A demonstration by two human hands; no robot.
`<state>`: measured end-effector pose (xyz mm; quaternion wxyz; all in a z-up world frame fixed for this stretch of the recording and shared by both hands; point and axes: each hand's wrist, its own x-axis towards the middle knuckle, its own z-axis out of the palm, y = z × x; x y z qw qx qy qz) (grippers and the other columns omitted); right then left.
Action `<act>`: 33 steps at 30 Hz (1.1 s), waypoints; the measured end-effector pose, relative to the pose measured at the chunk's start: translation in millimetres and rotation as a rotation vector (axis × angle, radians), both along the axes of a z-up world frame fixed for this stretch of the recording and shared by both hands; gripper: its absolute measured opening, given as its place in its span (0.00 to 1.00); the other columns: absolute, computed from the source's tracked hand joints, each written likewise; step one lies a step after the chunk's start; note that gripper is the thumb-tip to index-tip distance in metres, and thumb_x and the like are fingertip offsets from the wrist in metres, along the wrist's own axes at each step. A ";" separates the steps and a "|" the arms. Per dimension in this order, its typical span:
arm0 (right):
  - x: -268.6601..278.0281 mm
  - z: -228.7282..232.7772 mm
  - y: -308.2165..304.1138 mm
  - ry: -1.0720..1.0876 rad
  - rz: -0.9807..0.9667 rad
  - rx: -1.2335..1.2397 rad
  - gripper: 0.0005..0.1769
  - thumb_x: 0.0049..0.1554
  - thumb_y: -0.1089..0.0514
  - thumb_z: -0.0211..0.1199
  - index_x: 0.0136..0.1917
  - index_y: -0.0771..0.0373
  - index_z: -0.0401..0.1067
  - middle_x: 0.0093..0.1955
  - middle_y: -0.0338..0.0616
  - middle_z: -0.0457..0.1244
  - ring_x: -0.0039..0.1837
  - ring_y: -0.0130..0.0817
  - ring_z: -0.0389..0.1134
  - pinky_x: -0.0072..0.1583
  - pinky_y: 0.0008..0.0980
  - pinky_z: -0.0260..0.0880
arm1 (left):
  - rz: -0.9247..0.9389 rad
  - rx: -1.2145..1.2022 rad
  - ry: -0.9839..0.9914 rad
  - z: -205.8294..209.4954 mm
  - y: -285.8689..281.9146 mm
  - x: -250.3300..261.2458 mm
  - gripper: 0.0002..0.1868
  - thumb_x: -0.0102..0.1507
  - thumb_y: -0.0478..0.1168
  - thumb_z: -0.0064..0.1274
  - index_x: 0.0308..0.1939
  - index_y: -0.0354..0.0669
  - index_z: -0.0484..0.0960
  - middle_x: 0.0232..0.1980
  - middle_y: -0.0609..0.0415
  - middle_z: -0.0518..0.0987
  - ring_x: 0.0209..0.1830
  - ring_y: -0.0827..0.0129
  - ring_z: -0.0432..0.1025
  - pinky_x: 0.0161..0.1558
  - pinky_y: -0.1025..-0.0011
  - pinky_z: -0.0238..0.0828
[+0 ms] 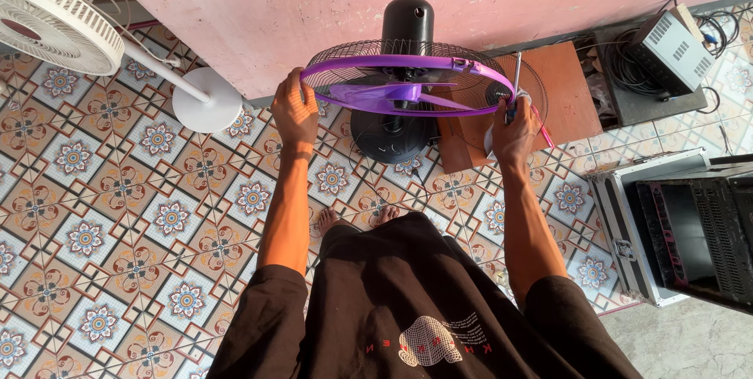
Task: The person assembles a standing fan by attaching the front and rear wire cages to the fan head. They use a screwdriver to tighten the securing screw and adjust the cage alignment.
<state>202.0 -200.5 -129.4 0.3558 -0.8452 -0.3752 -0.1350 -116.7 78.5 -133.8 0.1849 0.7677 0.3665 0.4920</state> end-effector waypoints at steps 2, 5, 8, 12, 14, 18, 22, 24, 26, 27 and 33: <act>-3.1 -5.5 -0.9 -0.113 -0.038 -0.025 0.14 0.67 0.54 0.62 0.44 0.65 0.67 0.37 0.51 0.65 0.39 0.46 0.65 0.49 0.49 0.63 | 0.049 0.041 0.011 -4.5 5.2 4.5 0.09 0.71 0.32 0.47 0.53 0.36 0.79 0.43 0.41 0.83 0.39 0.53 0.82 0.36 0.64 0.80; -7.4 -7.9 -4.3 -0.099 -0.048 -0.018 0.14 0.67 0.55 0.63 0.43 0.65 0.67 0.37 0.50 0.65 0.38 0.44 0.64 0.47 0.48 0.63 | 0.099 -0.032 0.063 -3.8 9.0 6.7 0.08 0.70 0.32 0.48 0.51 0.37 0.80 0.37 0.42 0.83 0.32 0.56 0.81 0.29 0.64 0.78; -11.4 -3.5 -5.4 -0.009 -0.055 -0.017 0.16 0.67 0.54 0.63 0.41 0.67 0.67 0.37 0.50 0.64 0.37 0.43 0.63 0.44 0.45 0.62 | 0.107 -0.011 0.083 4.4 9.0 5.8 0.07 0.70 0.32 0.49 0.50 0.38 0.80 0.36 0.44 0.84 0.31 0.56 0.81 0.29 0.62 0.76; -19.6 10.9 -9.5 -0.005 -0.002 0.005 0.14 0.67 0.56 0.64 0.43 0.68 0.70 0.38 0.50 0.63 0.39 0.43 0.63 0.44 0.44 0.62 | 0.074 -0.017 0.065 12.6 6.0 4.9 0.06 0.72 0.33 0.50 0.50 0.40 0.81 0.40 0.44 0.85 0.33 0.54 0.82 0.31 0.61 0.77; -25.3 23.7 -10.3 -0.083 0.066 0.110 0.10 0.64 0.58 0.66 0.47 0.68 0.72 0.43 0.50 0.65 0.44 0.44 0.66 0.48 0.43 0.66 | 0.071 0.152 -0.003 19.9 5.4 13.3 0.09 0.72 0.33 0.50 0.55 0.41 0.80 0.46 0.43 0.85 0.40 0.53 0.82 0.37 0.64 0.81; -39.7 49.0 -5.5 -0.126 0.139 0.214 0.08 0.62 0.62 0.68 0.55 0.66 0.77 0.52 0.52 0.67 0.52 0.45 0.70 0.54 0.42 0.70 | 0.021 0.371 -0.010 47.7 -4.4 19.9 0.14 0.72 0.33 0.52 0.62 0.41 0.78 0.54 0.46 0.84 0.53 0.52 0.80 0.48 0.65 0.84; -48.4 69.2 0.7 -0.169 0.177 0.215 0.12 0.60 0.65 0.66 0.58 0.65 0.77 0.55 0.52 0.68 0.56 0.47 0.71 0.57 0.42 0.72 | -0.081 0.408 0.008 80.4 -21.9 22.5 0.16 0.71 0.32 0.55 0.63 0.39 0.79 0.57 0.48 0.81 0.56 0.57 0.76 0.52 0.63 0.83; -51.3 76.3 2.3 -0.206 0.195 0.200 0.13 0.60 0.67 0.65 0.59 0.66 0.78 0.57 0.53 0.68 0.56 0.47 0.71 0.56 0.42 0.72 | -0.137 0.404 -0.031 89.6 -29.3 24.6 0.16 0.70 0.32 0.56 0.63 0.40 0.80 0.56 0.49 0.79 0.56 0.58 0.76 0.52 0.65 0.83; -50.8 83.4 3.4 -0.223 0.224 0.202 0.14 0.60 0.67 0.65 0.60 0.66 0.77 0.57 0.52 0.67 0.58 0.47 0.71 0.58 0.43 0.72 | -0.173 0.469 -0.037 96.0 -28.6 31.6 0.15 0.69 0.32 0.58 0.60 0.40 0.81 0.54 0.51 0.78 0.55 0.58 0.76 0.51 0.67 0.83; -51.8 85.1 2.2 -0.230 0.237 0.200 0.15 0.60 0.67 0.66 0.60 0.66 0.77 0.57 0.52 0.67 0.58 0.47 0.71 0.59 0.43 0.72 | -0.192 0.498 -0.040 97.2 -29.2 33.6 0.15 0.68 0.32 0.58 0.59 0.40 0.82 0.53 0.52 0.78 0.55 0.58 0.76 0.50 0.67 0.83; -50.7 84.7 3.3 -0.314 0.224 0.199 0.09 0.61 0.65 0.67 0.56 0.66 0.76 0.56 0.50 0.68 0.57 0.44 0.70 0.57 0.42 0.72 | -0.168 0.505 0.032 98.8 -33.6 38.1 0.14 0.65 0.28 0.62 0.54 0.39 0.85 0.45 0.54 0.76 0.47 0.61 0.74 0.36 0.73 0.80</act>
